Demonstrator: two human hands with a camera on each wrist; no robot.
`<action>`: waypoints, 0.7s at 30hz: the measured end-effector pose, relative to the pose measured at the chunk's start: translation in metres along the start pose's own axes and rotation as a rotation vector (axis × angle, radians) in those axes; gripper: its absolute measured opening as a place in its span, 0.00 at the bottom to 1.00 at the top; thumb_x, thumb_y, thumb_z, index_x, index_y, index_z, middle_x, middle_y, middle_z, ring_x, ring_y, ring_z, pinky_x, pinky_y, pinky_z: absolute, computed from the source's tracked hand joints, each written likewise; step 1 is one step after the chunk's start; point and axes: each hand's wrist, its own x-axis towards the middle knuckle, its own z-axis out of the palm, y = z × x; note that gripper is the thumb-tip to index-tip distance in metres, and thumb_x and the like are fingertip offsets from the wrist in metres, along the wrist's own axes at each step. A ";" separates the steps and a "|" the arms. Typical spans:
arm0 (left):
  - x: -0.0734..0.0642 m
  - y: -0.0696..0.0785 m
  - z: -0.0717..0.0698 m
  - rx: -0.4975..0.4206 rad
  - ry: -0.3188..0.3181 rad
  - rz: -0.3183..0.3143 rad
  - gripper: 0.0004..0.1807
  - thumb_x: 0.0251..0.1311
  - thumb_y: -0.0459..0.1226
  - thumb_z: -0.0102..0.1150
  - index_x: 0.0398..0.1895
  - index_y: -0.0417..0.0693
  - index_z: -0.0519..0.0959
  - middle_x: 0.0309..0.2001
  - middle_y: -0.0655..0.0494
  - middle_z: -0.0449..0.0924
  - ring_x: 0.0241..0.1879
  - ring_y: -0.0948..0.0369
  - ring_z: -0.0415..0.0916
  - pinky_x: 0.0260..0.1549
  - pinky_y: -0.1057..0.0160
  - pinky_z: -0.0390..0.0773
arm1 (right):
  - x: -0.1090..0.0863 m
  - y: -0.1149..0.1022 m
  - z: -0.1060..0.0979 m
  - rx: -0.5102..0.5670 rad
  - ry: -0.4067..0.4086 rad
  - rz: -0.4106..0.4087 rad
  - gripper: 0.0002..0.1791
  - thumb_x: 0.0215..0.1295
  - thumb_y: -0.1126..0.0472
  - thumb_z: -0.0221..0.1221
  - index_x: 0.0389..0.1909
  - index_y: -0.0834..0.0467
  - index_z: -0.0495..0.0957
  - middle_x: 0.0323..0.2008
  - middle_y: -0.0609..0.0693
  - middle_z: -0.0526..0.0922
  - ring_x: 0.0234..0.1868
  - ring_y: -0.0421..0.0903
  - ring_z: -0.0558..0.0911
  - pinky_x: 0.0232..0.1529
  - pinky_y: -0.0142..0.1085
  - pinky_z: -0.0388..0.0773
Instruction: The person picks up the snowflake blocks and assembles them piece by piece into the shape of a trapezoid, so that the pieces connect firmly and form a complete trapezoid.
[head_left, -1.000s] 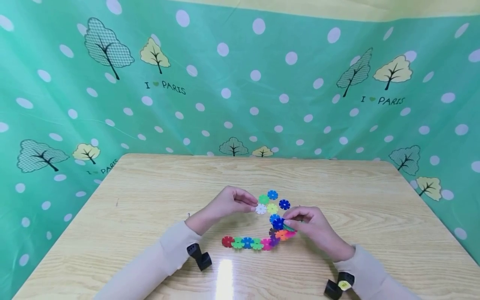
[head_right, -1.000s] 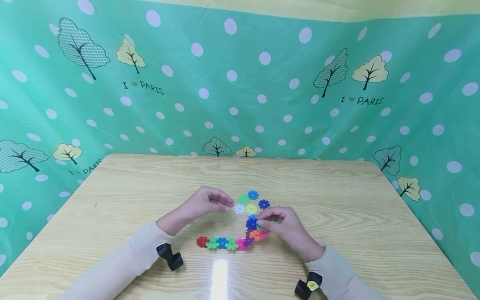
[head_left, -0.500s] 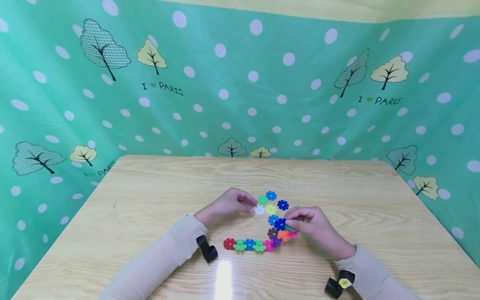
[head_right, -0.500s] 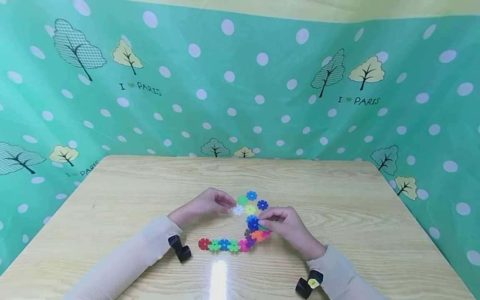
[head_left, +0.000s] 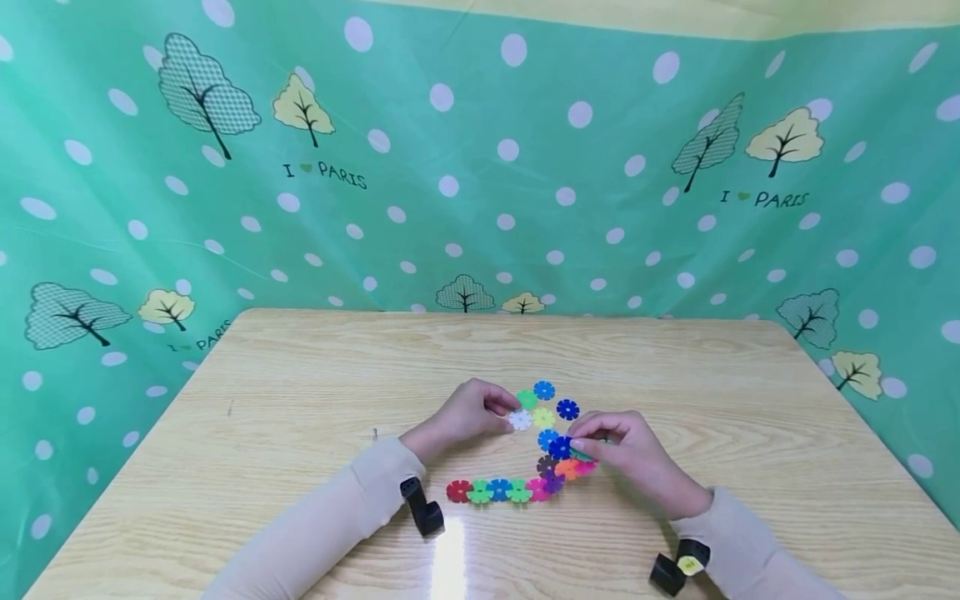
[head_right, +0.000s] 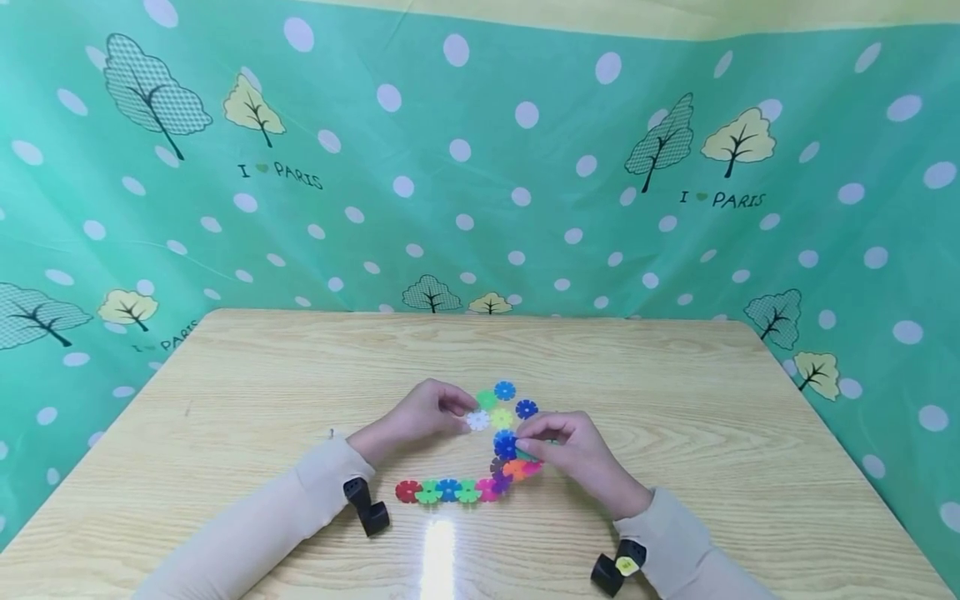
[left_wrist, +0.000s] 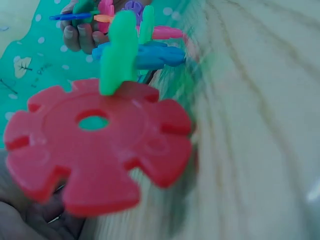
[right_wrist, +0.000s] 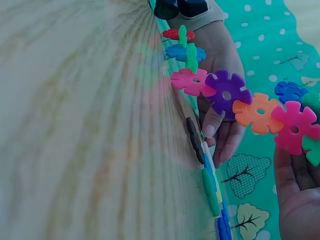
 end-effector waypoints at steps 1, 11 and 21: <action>0.000 0.000 0.000 0.005 0.006 0.008 0.15 0.47 0.29 0.69 0.41 0.45 0.83 0.37 0.58 0.83 0.35 0.64 0.75 0.36 0.68 0.77 | 0.000 0.000 0.000 0.000 -0.002 0.001 0.05 0.58 0.70 0.61 0.32 0.60 0.83 0.36 0.48 0.85 0.42 0.40 0.81 0.45 0.31 0.78; 0.000 -0.001 0.004 0.042 0.037 0.030 0.13 0.45 0.32 0.72 0.37 0.49 0.85 0.35 0.61 0.84 0.34 0.64 0.74 0.35 0.68 0.76 | 0.000 -0.004 0.001 -0.022 0.000 0.033 0.03 0.58 0.68 0.62 0.32 0.63 0.83 0.36 0.50 0.85 0.41 0.42 0.81 0.44 0.31 0.78; -0.003 0.001 0.009 0.095 0.032 0.069 0.16 0.42 0.34 0.73 0.39 0.50 0.85 0.36 0.61 0.84 0.33 0.65 0.72 0.35 0.68 0.74 | -0.001 -0.008 0.002 -0.038 0.001 0.072 0.03 0.59 0.67 0.62 0.32 0.61 0.83 0.37 0.52 0.85 0.42 0.41 0.81 0.45 0.31 0.78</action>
